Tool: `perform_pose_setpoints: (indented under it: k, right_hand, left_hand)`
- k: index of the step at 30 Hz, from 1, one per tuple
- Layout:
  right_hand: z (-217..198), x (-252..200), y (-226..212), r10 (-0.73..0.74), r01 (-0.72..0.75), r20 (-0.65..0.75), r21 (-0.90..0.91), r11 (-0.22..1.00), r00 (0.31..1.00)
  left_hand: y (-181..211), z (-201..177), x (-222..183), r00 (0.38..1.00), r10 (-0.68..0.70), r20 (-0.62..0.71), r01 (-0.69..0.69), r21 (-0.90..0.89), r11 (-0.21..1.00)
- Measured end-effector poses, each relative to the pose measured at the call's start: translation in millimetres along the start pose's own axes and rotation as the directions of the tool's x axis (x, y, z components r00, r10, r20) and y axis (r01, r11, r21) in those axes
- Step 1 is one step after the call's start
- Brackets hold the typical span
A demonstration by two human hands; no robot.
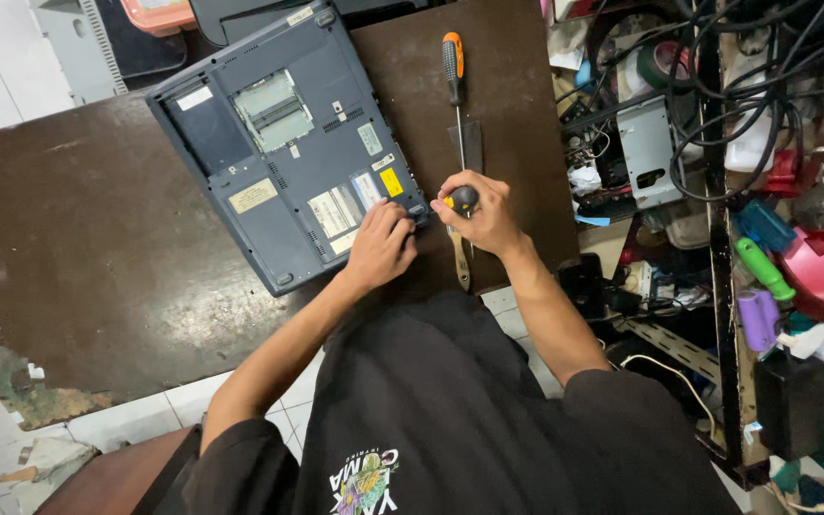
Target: The person uses a screwdriver to remove screws from the bottom panel of a laptop. They then flip the laptop over and continue to remove screws from the other side of the casing.
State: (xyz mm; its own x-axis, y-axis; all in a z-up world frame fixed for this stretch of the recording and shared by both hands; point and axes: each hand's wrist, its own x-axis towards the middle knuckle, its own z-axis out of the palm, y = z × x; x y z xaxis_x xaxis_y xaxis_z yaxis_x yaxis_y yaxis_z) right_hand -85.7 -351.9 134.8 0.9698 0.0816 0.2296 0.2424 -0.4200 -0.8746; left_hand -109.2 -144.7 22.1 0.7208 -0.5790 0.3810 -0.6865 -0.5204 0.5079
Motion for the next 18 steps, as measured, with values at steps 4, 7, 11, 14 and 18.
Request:
perform_pose_setpoints:
  k: [4, 7, 11, 14, 18]
  right_hand:
    - [-4, 1, 2, 0.011, -0.011, -0.011, -0.016, 1.0, 1.0]
    - [-5, 1, 3, 0.028, -0.028, -0.021, -0.027, 0.999, 0.999]
    - [-2, 3, -2, 0.052, -0.052, -0.023, -0.002, 0.999, 0.998]
    - [0, 6, 6, 0.096, -0.096, -0.04, 0.002, 0.995, 0.995]
    - [18, 23, 28, 0.261, -0.258, -0.077, 0.048, 0.965, 0.962]
  left_hand:
    - [12, -5, 22, 0.997, -0.077, -0.032, 0.076, -0.026, 0.997]
    - [14, -9, 25, 0.992, -0.121, -0.019, 0.12, -0.027, 0.992]
    - [14, -8, 23, 0.992, -0.127, 0.015, 0.127, -0.004, 0.992]
    - [13, -10, 25, 0.987, -0.159, -0.005, 0.158, -0.072, 0.985]
    - [14, -37, 25, 0.916, -0.394, -0.073, 0.358, -0.291, 0.887]
